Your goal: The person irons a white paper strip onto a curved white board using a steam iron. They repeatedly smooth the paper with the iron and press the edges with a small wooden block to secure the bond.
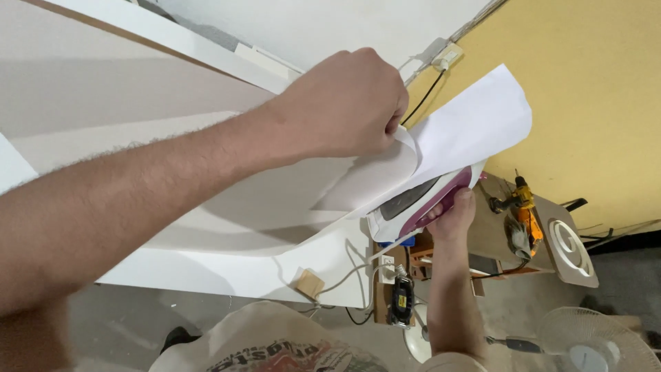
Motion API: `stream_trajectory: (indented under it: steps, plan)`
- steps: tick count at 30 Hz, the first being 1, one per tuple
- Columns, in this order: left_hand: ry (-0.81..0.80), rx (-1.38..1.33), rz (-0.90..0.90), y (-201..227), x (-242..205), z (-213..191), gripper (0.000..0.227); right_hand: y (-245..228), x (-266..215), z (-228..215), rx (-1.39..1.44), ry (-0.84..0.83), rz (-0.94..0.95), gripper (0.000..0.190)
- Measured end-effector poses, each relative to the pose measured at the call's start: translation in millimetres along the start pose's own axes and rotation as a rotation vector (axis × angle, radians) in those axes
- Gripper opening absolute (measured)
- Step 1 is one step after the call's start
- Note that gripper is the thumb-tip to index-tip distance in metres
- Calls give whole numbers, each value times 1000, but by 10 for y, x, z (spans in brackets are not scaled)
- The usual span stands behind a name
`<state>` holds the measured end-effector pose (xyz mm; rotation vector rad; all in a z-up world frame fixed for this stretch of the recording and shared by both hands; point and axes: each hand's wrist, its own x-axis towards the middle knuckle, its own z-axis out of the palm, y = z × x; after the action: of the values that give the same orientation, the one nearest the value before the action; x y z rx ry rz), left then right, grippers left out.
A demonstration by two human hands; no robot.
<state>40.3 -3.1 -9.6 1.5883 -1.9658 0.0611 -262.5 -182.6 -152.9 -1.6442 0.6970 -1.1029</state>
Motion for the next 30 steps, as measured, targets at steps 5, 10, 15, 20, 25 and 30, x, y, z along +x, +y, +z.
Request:
stream_trajectory:
  steps: [5,10,15,20,25,30]
  plan:
    - [-35,4,-23,21,17,-7,11,105,0,6,82,-214,-142,72]
    - [-60,48,4,119,-17,-66,26,-123,-2,224,237,-408,-232,62]
    - [-55,55,9,158,-44,-70,17,7,59,117,252,-422,-256,63]
    - [-134,126,2,209,-51,-108,29,-54,17,197,214,-354,-335,57]
    - [-90,110,20,180,-63,-85,33,7,21,111,166,-418,-360,64]
    - [-56,105,60,152,-54,-30,25,11,-14,90,189,-306,-250,53]
